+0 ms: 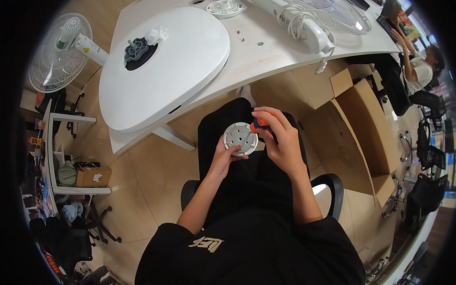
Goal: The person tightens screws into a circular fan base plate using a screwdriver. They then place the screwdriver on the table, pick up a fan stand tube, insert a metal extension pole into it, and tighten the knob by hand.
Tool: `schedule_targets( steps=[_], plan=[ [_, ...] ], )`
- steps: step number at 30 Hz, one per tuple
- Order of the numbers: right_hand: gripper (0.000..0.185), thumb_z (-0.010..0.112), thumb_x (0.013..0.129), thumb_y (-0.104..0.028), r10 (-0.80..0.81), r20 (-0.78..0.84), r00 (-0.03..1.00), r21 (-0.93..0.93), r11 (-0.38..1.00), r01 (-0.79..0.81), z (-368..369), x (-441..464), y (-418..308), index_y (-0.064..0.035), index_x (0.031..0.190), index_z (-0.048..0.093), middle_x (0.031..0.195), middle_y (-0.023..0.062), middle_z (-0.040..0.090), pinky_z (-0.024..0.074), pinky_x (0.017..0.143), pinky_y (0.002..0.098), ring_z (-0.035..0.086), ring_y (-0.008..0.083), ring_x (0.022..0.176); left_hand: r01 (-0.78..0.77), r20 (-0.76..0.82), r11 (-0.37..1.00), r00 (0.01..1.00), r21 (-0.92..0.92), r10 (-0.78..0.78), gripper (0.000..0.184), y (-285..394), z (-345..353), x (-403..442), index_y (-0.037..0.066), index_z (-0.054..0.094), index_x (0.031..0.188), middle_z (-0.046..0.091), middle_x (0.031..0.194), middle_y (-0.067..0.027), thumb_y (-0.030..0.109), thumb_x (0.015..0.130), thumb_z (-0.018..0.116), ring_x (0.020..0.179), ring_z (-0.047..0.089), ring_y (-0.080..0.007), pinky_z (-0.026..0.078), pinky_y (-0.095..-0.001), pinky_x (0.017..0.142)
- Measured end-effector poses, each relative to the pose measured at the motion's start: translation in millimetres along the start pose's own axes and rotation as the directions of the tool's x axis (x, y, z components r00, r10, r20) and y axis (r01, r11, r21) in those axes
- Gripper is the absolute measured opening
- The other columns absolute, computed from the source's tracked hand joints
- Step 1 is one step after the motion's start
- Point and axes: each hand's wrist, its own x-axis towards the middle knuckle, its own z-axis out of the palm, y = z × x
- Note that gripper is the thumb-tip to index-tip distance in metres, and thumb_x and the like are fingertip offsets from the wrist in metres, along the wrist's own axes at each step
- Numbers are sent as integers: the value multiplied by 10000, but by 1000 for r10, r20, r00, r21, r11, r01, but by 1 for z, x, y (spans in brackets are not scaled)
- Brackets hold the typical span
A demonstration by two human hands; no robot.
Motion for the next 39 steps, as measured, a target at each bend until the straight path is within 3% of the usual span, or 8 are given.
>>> schedule_targets(
  steps=[9,15,21,24,30,39],
  plan=[
    [463,652,825,109,-46,43,998,-24,999,47,-2,2,-4,-82,1247,639,1273,129,640,577,827,382,694,353,1028,-1,5,1000,1000,-2,1,552,-2,-1,1,35,381,1405,542,1334,-168,-40,903,601,1074,696,-271,684,-339,709],
    [490,651,862,93,22,28,999,42,999,-23,-1,3,-7,-88,1317,615,1296,146,625,592,796,364,698,328,1024,9,0,1000,1000,15,-9,555,0,1,1,33,378,1403,540,1335,-173,-43,901,603,1077,697,-275,685,-339,707],
    [432,683,834,105,53,-6,999,128,990,-51,4,-2,0,-71,1226,636,1259,142,636,610,733,342,711,300,962,0,16,1000,1000,11,0,543,-3,0,1,38,386,1392,547,1325,-169,-50,901,600,1070,701,-270,684,-338,709],
    [376,719,818,93,-3,-39,999,58,998,6,9,-1,2,-63,1154,653,1203,131,644,611,699,331,718,272,918,0,15,1000,1000,9,0,538,-3,1,1,40,390,1388,554,1316,-166,-52,901,600,1064,703,-267,684,-340,708],
    [337,780,809,37,83,-116,990,-4,996,-84,14,-3,-2,-60,1114,677,1133,110,643,604,681,293,723,224,881,-7,23,1000,1000,12,7,528,-5,0,1,38,397,1383,564,1305,-163,-52,904,600,1053,706,-263,683,-339,704],
    [442,728,839,40,-13,-57,998,3,1000,13,4,0,-4,-40,1263,635,1301,132,657,579,682,280,709,177,826,-4,7,1000,1000,13,4,535,-3,1,0,36,390,1395,564,1309,-170,-58,908,592,1049,708,-264,685,-343,703]
  ],
)
